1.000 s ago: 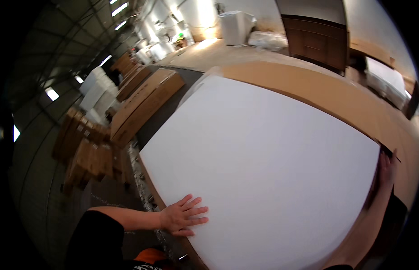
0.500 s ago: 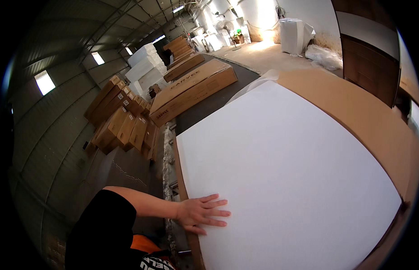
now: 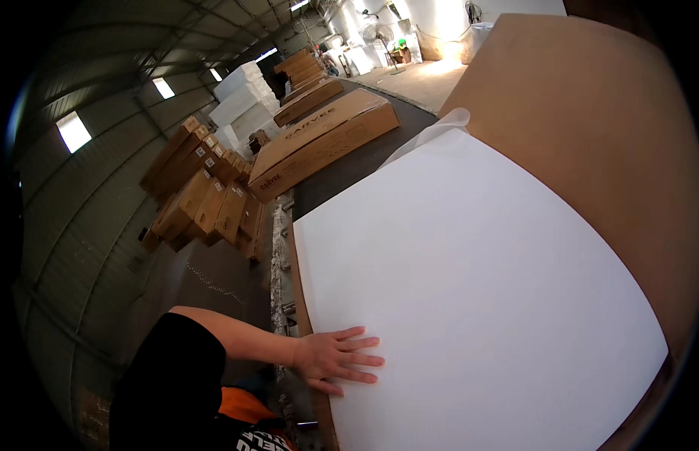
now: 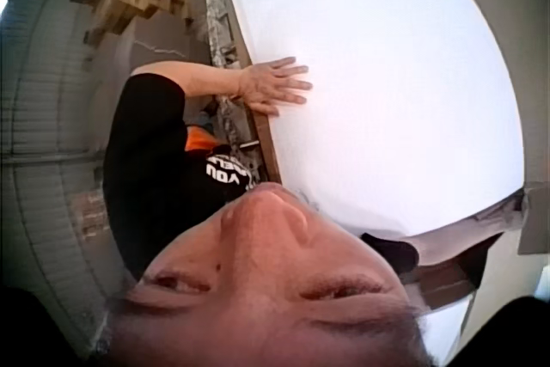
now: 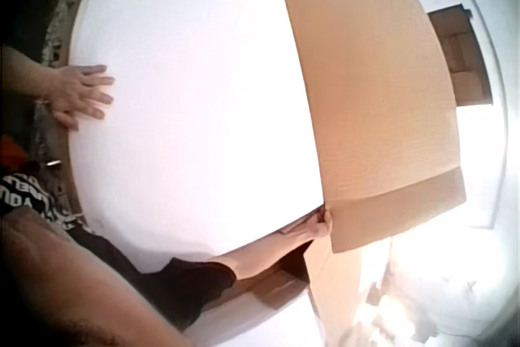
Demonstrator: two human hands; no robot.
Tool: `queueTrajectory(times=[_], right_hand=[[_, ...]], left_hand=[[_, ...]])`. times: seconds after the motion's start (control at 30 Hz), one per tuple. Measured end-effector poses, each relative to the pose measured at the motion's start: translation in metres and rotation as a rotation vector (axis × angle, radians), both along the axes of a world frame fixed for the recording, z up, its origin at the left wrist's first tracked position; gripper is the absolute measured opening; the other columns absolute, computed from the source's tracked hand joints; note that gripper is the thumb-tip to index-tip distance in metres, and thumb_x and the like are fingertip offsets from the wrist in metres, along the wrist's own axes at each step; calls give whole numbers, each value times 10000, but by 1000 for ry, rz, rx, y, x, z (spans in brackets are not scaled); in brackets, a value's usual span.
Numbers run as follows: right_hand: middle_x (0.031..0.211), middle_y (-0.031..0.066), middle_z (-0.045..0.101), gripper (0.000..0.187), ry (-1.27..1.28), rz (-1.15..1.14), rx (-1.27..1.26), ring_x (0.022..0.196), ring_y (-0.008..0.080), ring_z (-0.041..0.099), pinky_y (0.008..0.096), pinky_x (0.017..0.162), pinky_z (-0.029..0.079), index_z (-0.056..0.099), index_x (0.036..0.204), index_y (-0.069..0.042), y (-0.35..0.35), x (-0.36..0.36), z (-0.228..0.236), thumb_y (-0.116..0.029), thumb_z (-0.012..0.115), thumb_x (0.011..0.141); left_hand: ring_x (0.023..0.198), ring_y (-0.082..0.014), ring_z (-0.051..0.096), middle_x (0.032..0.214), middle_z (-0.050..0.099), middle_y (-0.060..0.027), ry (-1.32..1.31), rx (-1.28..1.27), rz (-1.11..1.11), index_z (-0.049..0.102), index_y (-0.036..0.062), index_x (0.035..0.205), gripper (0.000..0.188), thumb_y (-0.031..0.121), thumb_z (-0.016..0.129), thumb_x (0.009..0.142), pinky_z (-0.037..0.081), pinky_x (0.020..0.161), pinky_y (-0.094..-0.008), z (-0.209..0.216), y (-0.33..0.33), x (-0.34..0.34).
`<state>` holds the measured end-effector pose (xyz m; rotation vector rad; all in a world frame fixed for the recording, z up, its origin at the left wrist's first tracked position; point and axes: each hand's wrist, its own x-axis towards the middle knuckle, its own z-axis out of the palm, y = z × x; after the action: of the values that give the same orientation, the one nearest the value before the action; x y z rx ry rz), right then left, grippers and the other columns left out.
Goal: The person packs items into a large cardboard box by placing white protective sheets over the contents, folding the cardboard flaps over the top, and securing the box with packing tape using a handheld dispenser.
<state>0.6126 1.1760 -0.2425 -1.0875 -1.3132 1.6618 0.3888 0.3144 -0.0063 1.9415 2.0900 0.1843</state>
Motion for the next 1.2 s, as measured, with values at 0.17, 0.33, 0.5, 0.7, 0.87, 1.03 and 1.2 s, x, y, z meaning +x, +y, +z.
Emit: queueTrajectory(times=[0.17,0.33,0.5,0.7,0.87,1.03,1.2], right_hand=[[1232,164,595,402,26,3,7,1112,252,587,364,880,526,538,1316,15,-31,10,7,-220,501,993],[1253,163,599,424,115,19,1,1137,251,599,367,889,544,537,1345,1,-97,8,28,-254,509,1008],[1164,153,674,361,-525,-228,55,1040,253,645,355,874,534,624,1226,48,-171,74,31,-202,584,969],[1438,161,504,458,-270,114,376,1329,251,469,353,1093,385,510,1401,14,-299,161,54,-247,475,1026],[1476,145,457,667,-283,67,123,1384,283,392,443,1158,298,476,1434,-45,-521,180,195,-476,524,927],[1404,179,537,885,-1156,458,485,1339,349,457,513,1165,285,511,1401,-66,-722,108,282,-688,643,784],[1589,189,279,1255,-1225,348,1021,1490,379,208,555,1197,155,284,1533,-62,-774,1,237,-624,832,554]], left_hand=[[1514,-386,117,1622,254,-96,-14,7,-12,360,221,1534,623,479,470,977,80,1203,-586,0,0,-5],[1517,-383,103,1626,243,-99,0,99,-42,361,202,1534,621,465,464,982,83,1203,-586,-7,3,-18],[1518,-378,91,1633,214,-101,79,160,-85,280,183,1563,648,468,395,992,71,1212,-574,-21,2,-29],[1520,-333,123,1638,205,-66,95,229,-94,312,216,1551,668,498,492,972,132,1211,-546,-26,-7,-25],[1489,-329,202,1588,292,-83,57,85,-29,342,197,1531,660,473,520,959,170,1204,-531,-9,-23,-31],[1110,-399,581,1224,607,-162,-71,360,-78,607,112,1246,438,357,635,884,469,916,-529,-17,-2,-38],[1147,-368,611,1218,662,-130,-48,582,-433,677,63,1144,397,311,712,836,455,1031,-515,-18,-31,-58]])
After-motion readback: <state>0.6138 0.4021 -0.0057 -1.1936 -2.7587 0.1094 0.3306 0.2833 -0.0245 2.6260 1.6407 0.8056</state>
